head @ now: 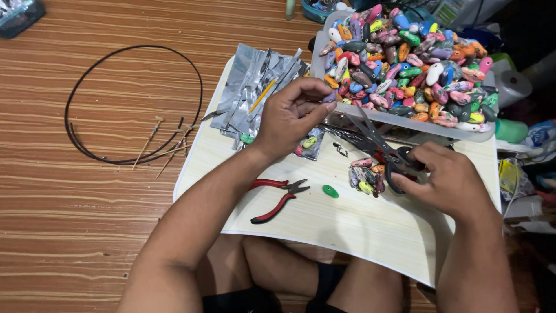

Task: Assembling fishing lures by attaching hooks and weights to soft plastic bodies using pliers

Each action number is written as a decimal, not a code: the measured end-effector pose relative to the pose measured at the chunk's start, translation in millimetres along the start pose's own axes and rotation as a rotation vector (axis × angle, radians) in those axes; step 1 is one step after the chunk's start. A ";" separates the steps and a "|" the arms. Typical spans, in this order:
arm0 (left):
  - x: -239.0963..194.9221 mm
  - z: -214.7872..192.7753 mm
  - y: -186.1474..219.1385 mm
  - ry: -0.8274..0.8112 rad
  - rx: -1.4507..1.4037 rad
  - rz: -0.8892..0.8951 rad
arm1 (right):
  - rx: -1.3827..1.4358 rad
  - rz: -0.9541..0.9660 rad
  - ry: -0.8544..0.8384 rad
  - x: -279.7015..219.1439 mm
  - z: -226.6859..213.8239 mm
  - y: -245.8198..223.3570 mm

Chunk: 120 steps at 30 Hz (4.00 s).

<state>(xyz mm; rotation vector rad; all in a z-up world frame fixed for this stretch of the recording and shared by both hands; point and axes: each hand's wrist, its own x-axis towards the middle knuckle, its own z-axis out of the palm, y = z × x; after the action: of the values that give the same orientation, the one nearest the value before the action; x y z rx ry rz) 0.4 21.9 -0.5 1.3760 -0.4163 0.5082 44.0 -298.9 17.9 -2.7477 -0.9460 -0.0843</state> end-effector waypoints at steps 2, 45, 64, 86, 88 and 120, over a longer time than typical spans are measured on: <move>0.1 0.5 1.4 0.000 -0.004 -0.006 | 0.004 0.004 0.001 -0.5 0.5 -1.0; -10.2 10.2 22.7 -0.718 0.424 0.007 | 0.336 -0.309 0.290 -3.7 -17.4 -19.2; -2.3 6.3 24.7 -0.394 0.105 -0.056 | 0.268 -0.286 0.383 -1.7 4.8 -16.3; -0.5 6.6 21.0 -0.234 0.194 -0.054 | 0.290 -0.309 0.339 0.2 2.5 -18.3; 0.5 7.1 21.2 -0.224 0.204 -0.054 | 0.297 -0.322 0.347 1.4 2.3 -19.0; 17.8 -1.4 -13.8 -0.019 0.746 0.232 | -0.142 0.123 0.689 17.2 15.8 38.1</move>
<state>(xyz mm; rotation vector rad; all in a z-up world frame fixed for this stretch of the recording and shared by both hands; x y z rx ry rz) 22.9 23.4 -2.0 2.0611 -0.4223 0.8984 80.7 -313.9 -2.9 -2.5708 -0.5865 -1.0279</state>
